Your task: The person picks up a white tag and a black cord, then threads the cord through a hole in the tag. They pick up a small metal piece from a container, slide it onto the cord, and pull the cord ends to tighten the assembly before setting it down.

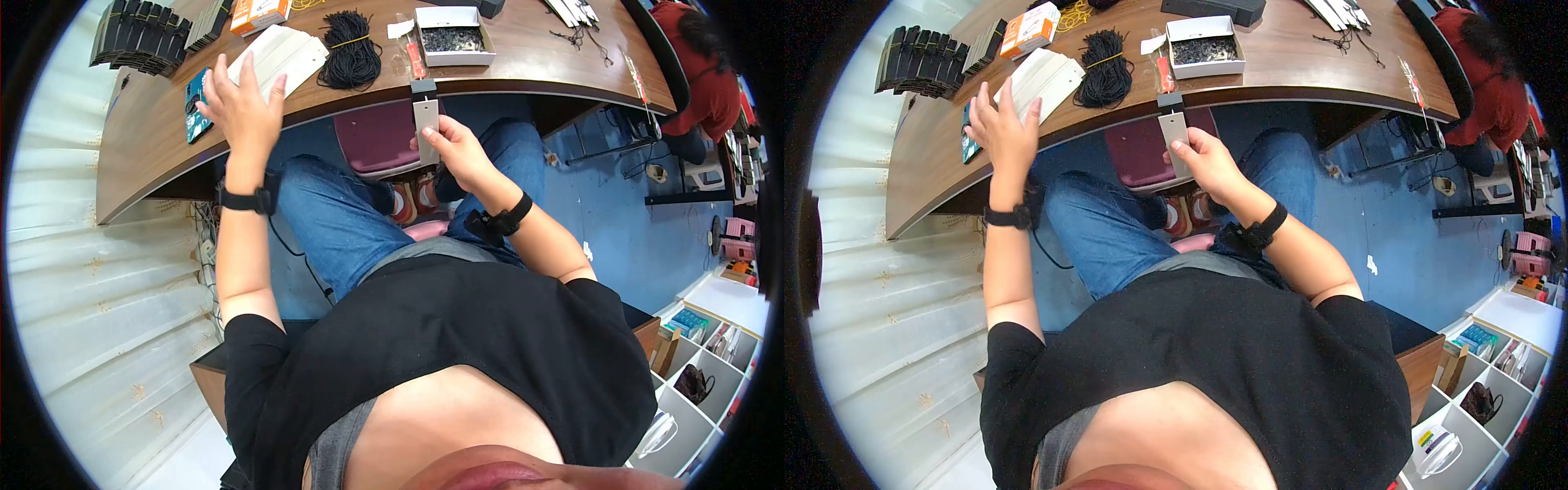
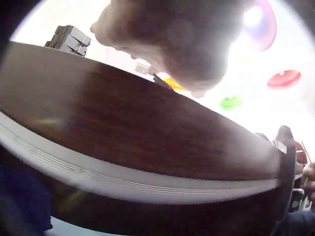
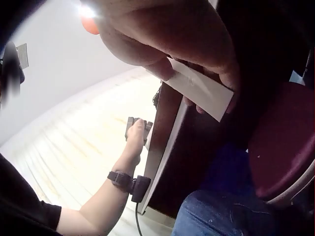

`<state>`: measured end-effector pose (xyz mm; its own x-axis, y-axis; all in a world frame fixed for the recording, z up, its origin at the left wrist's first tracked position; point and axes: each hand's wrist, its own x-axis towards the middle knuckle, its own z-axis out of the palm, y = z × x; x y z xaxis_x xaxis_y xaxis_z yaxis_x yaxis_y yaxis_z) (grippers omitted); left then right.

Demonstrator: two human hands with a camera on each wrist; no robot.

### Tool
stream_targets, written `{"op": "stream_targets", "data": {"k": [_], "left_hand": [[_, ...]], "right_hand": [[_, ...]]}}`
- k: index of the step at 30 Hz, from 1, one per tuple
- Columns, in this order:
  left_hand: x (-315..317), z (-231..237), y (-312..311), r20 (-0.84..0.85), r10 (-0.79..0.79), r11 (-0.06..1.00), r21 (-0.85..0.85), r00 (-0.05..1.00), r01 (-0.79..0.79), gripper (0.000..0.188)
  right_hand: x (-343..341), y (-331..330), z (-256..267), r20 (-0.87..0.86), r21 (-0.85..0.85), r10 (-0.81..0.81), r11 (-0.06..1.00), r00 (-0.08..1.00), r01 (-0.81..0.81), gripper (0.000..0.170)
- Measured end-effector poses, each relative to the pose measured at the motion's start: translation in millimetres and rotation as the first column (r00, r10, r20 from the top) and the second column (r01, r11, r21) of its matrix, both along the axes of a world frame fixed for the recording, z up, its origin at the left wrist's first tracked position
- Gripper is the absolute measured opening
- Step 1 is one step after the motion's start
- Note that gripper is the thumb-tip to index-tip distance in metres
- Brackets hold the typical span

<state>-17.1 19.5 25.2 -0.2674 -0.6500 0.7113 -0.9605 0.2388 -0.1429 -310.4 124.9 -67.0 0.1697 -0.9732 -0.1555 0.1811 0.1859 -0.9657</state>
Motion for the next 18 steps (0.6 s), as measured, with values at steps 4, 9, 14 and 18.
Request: {"op": "stream_targets", "data": {"k": [4,9,14,18], "left_hand": [[-47.7,2.7,48.3,-0.148,-0.299,0.948,0.069,0.943,0.312,0.041],[-80.8,-26.6,52.3,-0.342,-0.335,0.908,0.133,0.878,0.398,0.026],[-88.3,-29.0,41.6,-0.428,-0.273,0.924,0.132,0.862,0.358,0.016],[-92.3,-29.1,31.2,-0.465,-0.213,0.934,0.159,0.859,0.318,0.014]], "right_hand": [[-0.4,4.9,5.2,0.089,0.075,-0.024,0.997,0.996,0.017,0.021],[0.1,-3.2,5.8,0.083,0.063,-0.065,0.996,0.994,0.06,0.023],[-4.2,-10.9,-4.7,-0.119,0.02,-0.072,0.997,0.99,0.075,0.028],[2.1,-5.0,-0.9,-0.596,-0.311,-0.275,0.945,0.754,0.098,0.041]]}}
